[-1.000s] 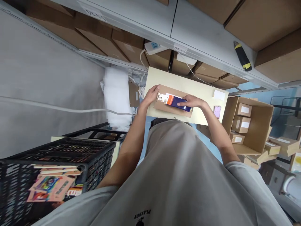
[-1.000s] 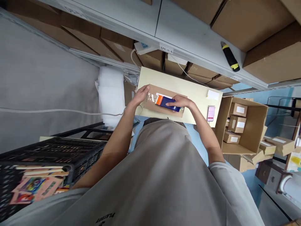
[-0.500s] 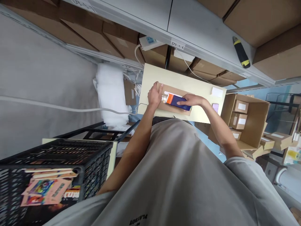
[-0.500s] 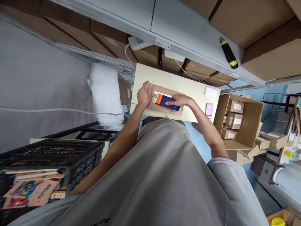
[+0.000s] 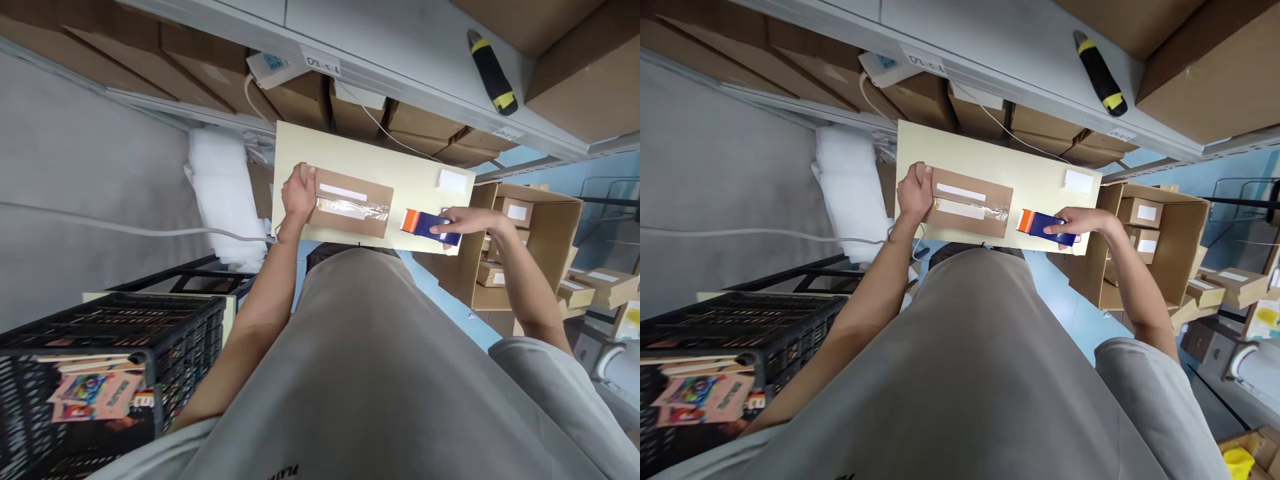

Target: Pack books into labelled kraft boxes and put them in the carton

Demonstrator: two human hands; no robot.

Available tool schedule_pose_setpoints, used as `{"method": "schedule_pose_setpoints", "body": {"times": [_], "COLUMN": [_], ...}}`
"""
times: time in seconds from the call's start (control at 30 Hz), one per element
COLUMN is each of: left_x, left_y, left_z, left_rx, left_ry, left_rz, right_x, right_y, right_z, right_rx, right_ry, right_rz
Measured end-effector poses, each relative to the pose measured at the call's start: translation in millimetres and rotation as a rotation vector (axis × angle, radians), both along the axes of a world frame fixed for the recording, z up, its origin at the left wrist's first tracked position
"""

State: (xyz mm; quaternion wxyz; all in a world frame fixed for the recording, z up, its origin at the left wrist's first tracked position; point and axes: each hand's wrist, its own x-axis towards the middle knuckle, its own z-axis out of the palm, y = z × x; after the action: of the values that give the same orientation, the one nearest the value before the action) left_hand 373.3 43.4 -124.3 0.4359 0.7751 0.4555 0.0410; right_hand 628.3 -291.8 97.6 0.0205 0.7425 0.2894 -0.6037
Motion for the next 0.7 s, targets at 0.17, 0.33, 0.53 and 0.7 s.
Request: {"method": "schedule_pose_setpoints", "body": {"times": [0.17,0.33,0.53,0.7], "left_x": [-1,-2,-7,-11], "left_y": [-3,-14,-15,8], "left_z": [-7.3,6.8,5.4,-4.9], "left_rx": [0.095,0.203,0.221,0.227], "left_ry": [-0.057,-0.010,0.061,0.098], "left_rz": [0.023,0.032,0.109,0.125], "right_x": [-6,-17,-15,-17], "right_y": [14,28,15,20], "right_z": [-63.4,-96.1,-110.2,-100.3], "right_rx": [-0.078,-0.027,0.115,0.167], "right_ry": [0.032,0.013,0.029,0.130], "right_rz": [0.021,0.018,-0.050,-0.160]}}
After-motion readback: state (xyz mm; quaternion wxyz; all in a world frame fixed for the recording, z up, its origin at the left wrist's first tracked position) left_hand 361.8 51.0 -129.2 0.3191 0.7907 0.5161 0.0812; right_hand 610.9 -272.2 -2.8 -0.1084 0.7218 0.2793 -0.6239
